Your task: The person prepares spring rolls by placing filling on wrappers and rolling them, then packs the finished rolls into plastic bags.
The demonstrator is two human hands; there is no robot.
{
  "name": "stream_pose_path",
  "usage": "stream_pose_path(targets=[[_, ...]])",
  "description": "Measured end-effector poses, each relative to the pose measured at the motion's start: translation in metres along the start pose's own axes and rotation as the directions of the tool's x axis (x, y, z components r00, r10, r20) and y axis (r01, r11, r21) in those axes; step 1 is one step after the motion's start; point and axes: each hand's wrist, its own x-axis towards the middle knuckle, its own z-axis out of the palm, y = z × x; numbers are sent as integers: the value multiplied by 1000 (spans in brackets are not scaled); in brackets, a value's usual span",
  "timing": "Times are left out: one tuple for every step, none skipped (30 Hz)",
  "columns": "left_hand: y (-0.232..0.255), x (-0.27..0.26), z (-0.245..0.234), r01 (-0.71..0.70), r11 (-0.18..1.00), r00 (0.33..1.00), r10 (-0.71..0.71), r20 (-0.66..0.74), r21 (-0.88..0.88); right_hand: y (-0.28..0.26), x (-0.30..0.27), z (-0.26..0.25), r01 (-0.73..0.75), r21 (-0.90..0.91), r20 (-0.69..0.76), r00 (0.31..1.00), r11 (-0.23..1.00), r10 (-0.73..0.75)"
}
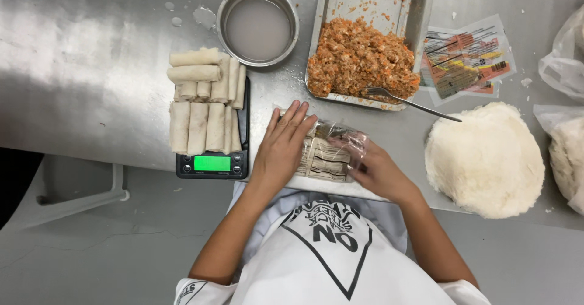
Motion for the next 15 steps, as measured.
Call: stream_pose_path(targets=[[7, 2, -6, 1, 1000, 1000, -1, -3, 7, 2, -9, 2, 7, 2, 0, 1000, 1000, -7], [13, 4, -13, -11, 1000, 995, 9, -101, -17, 6, -15, 4, -54, 16, 43, 998, 998, 54], [19, 6, -21, -28, 999, 980, 20, -199, -38, 10, -19, 6, -116, 25, 87, 990, 993, 113], [8, 13, -34, -25, 999, 978, 20, -208, -23, 16, -25, 2, -98, 28, 89, 991, 995, 96], [-3, 19, -48, -62, 994, 948, 85, -306, 86, 24, -31, -1, -190, 142, 80, 980, 971, 180], [-10, 21, -58, -81, 979, 909, 149, -388, 187, 29, -43, -5, -291, 255, 91, 957, 922, 276], [-18, 27, -83, -72, 979, 910, 142, -390, 190, 23, -42, -11, -289, 256, 100, 957, 922, 272], [-25, 33, -108, 29, 965, 932, 68, -355, 260, 17, -40, -19, -294, 194, 8, 955, 936, 298], [-33, 40, -133, 125, 935, 946, -12, -325, 331, 11, -39, -26, -302, 132, -87, 945, 944, 315], [-44, 40, -139, 127, 934, 945, -12, -327, 334, 18, -45, -21, -298, 132, -85, 947, 945, 311], [-55, 41, -146, 187, 929, 970, -123, -210, 319, 25, -50, -17, -337, 188, -135, 922, 923, 364], [-67, 46, -153, 238, 919, 971, -221, -89, 313, 32, -54, -13, -366, 245, -190, 890, 898, 415], [-79, 45, -155, 231, 920, 973, -212, -94, 317, 24, -51, -14, -359, 245, -199, 891, 901, 409], [-91, 43, -156, 181, 921, 980, -139, -143, 346, 16, -50, -14, -326, 179, -259, 895, 928, 364], [-103, 41, -155, 131, 917, 980, -63, -189, 377, 7, -49, -14, -295, 110, -316, 895, 949, 315]])
